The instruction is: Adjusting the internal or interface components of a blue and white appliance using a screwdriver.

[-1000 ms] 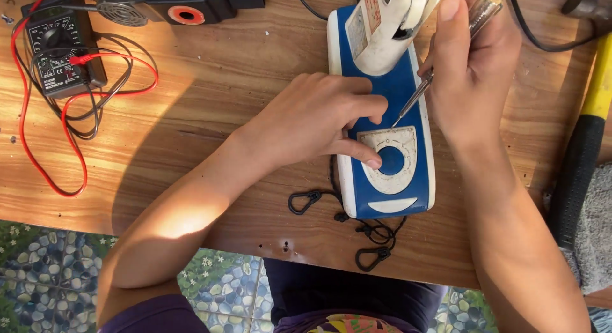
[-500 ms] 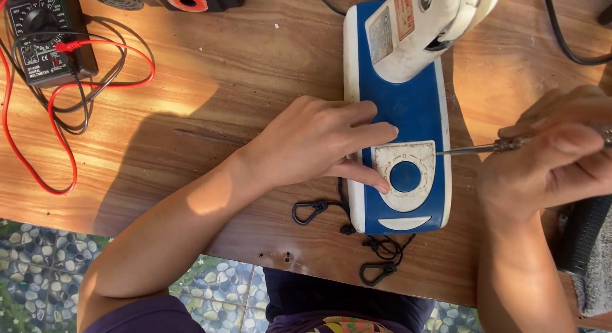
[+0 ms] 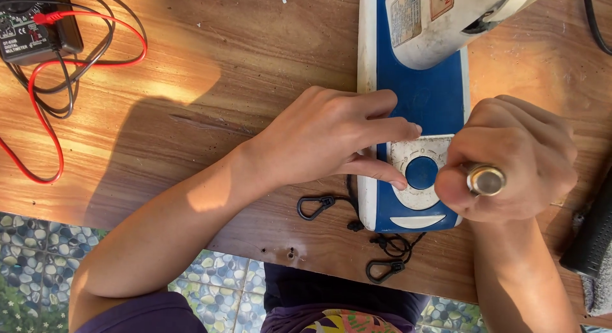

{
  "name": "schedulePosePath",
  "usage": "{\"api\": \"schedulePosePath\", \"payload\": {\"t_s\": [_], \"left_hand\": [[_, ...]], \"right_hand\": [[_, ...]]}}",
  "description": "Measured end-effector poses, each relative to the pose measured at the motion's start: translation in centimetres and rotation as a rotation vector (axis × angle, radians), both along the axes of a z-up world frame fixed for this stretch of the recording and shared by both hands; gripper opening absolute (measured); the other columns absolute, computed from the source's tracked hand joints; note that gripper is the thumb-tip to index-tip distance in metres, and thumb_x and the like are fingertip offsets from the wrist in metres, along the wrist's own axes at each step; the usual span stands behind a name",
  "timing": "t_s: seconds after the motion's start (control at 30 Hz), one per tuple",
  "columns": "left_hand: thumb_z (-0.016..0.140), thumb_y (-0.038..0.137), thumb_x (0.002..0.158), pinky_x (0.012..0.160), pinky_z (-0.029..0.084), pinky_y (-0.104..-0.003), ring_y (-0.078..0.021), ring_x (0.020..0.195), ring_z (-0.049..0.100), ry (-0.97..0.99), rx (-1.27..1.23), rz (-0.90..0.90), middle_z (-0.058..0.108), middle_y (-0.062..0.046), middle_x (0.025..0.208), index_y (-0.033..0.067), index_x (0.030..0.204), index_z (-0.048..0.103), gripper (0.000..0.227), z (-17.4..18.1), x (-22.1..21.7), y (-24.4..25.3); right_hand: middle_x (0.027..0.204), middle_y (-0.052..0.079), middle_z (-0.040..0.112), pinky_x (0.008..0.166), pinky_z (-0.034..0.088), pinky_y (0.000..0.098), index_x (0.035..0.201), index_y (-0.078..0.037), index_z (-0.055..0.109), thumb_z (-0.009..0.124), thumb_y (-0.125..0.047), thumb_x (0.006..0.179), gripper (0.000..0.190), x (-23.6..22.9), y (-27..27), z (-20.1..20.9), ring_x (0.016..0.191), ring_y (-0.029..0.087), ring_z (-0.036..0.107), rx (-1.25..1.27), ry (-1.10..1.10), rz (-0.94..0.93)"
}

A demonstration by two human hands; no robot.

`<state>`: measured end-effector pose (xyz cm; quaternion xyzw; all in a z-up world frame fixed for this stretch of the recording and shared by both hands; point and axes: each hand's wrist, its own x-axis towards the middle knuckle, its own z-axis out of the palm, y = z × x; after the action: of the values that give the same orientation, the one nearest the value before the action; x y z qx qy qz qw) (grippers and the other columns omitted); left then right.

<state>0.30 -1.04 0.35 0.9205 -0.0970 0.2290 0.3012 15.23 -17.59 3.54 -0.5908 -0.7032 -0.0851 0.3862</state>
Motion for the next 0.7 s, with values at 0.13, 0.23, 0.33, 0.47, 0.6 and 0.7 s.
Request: {"api": "schedulePosePath", "payload": {"t_s": [0.13,0.23,0.33,0.47,0.6,0.7], "left_hand": [[0.077,0.052,0.096,0.041,0.033,-0.04,-0.0248,0.057,0.051,-0.012,0.007,-0.002,0.048,-0.005,0.088,0.0115,0.113,0.063,0.046,-0.2,-0.1,-0.1],[0.08,0.052,0.095,0.041,0.032,-0.04,-0.0247,0.056,0.049,-0.019,0.016,0.0,0.047,-0.004,0.087,0.0121,0.11,0.063,0.046,-0.2,-0.1,-0.1],[0.082,0.052,0.094,0.042,0.032,-0.039,-0.0232,0.055,0.049,-0.028,0.013,0.002,0.047,-0.004,0.087,0.0127,0.109,0.062,0.047,-0.4,0.1,0.0],[0.08,0.054,0.093,0.041,0.034,-0.037,-0.0204,0.056,0.048,-0.028,0.003,-0.004,0.048,-0.003,0.088,0.014,0.109,0.061,0.048,-0.8,0.1,0.0],[0.081,0.054,0.092,0.042,0.033,-0.037,-0.0206,0.057,0.048,-0.019,-0.022,-0.009,0.047,-0.003,0.087,0.0141,0.109,0.061,0.047,-0.7,0.1,0.0],[0.083,0.053,0.093,0.041,0.033,-0.036,-0.0203,0.056,0.046,-0.039,0.015,0.0,0.045,-0.003,0.086,0.013,0.108,0.06,0.048,-0.5,0.1,0.0]], "right_hand": [[0.049,0.012,0.036,0.046,0.033,0.0382,0.068,0.006,0.038,0.032,-0.041,0.107,0.062,-0.2,-0.2,-1.7,0.044,0.029,0.047,0.11,0.092,-0.155],[0.062,0.017,0.033,0.047,0.031,0.0415,0.094,0.01,0.034,0.035,-0.027,0.118,0.045,0.2,0.1,-2.6,0.045,0.028,0.04,0.219,0.196,-0.15],[0.069,0.016,0.022,0.052,0.022,0.0405,0.094,0.005,0.024,0.031,-0.009,0.12,0.03,-0.3,0.3,-2.5,0.05,0.027,0.026,0.244,0.37,-0.278],[0.067,0.019,0.036,0.063,0.026,0.0366,0.063,0.001,0.032,0.032,-0.013,0.122,0.061,3.4,-2.1,-5.2,0.057,0.028,0.034,0.259,0.649,-0.416],[0.069,0.018,0.034,0.061,0.022,0.0366,0.063,-0.002,0.023,0.032,-0.002,0.12,0.058,4.3,-2.0,-5.5,0.057,0.026,0.027,0.267,0.705,-0.356],[0.066,0.013,0.029,0.056,0.021,0.0328,0.068,-0.008,0.02,0.033,-0.011,0.12,0.053,4.3,-1.5,-5.5,0.052,0.021,0.021,0.274,0.78,-0.415]]}}
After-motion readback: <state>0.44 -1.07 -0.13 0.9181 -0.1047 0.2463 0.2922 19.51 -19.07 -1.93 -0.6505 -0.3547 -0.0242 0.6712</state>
